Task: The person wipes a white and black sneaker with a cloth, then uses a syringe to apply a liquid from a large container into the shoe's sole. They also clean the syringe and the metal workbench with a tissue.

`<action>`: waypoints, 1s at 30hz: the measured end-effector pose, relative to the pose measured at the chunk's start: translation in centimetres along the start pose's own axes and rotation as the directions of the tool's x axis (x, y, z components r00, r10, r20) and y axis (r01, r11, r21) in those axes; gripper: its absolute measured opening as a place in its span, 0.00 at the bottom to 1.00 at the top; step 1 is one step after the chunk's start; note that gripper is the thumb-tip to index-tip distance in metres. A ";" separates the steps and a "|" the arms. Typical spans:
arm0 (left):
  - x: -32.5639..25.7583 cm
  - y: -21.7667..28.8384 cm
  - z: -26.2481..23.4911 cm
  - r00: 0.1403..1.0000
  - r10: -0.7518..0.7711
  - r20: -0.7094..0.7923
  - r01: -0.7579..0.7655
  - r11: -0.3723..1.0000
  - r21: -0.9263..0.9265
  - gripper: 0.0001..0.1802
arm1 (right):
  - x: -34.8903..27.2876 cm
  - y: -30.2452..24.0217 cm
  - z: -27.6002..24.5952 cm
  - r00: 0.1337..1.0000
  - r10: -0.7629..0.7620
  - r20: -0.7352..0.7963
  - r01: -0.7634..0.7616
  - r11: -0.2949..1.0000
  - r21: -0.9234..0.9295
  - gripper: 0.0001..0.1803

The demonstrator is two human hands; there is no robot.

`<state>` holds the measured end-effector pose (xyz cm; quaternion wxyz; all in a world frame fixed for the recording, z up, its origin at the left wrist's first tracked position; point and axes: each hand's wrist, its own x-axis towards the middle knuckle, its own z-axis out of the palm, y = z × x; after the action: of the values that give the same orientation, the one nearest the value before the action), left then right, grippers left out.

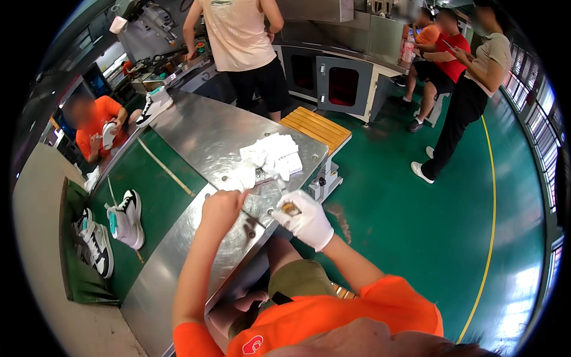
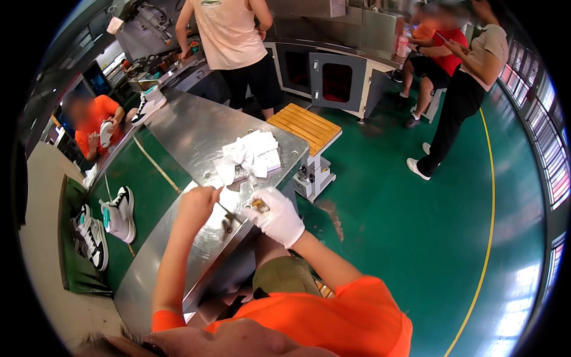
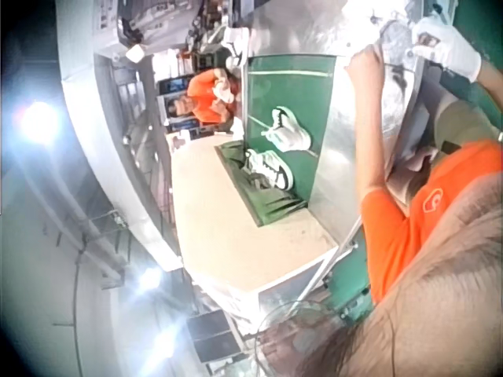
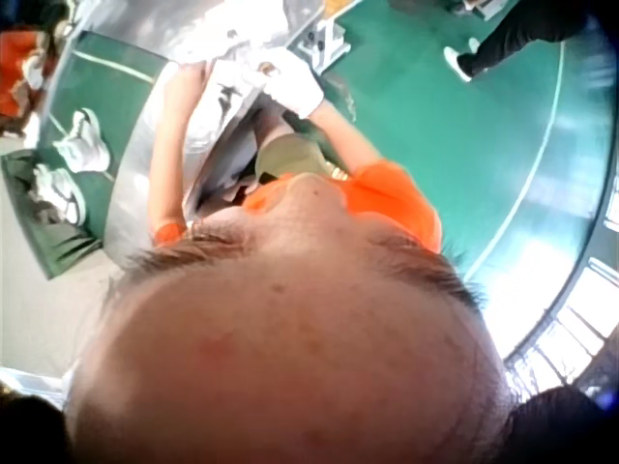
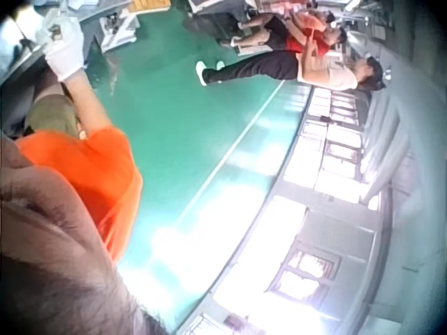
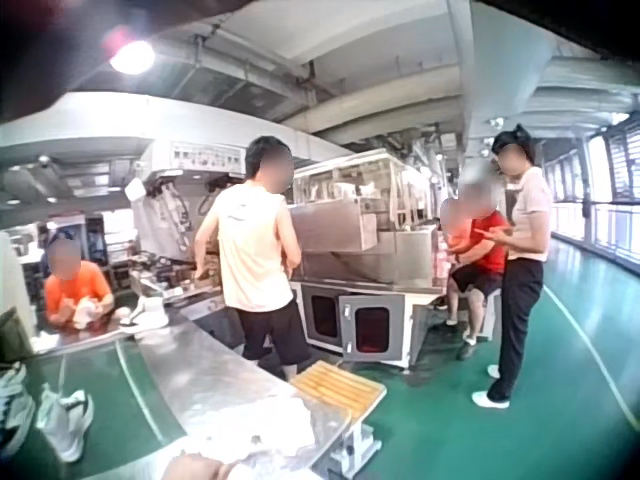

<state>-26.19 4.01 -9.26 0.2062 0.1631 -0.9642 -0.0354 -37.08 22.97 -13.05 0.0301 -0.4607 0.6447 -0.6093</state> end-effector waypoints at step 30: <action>-0.4 1.8 -2.6 0.974 0.226 -0.033 -0.224 0.915 -0.336 0.05 | 4.5 4.4 -1.5 0.990 -0.121 0.071 0.128 0.986 -0.105 0.04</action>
<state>-25.38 5.86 -6.82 0.2305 0.0132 -0.9568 -0.1768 -42.99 20.53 -13.87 -0.0123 -0.5204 0.6458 -0.5585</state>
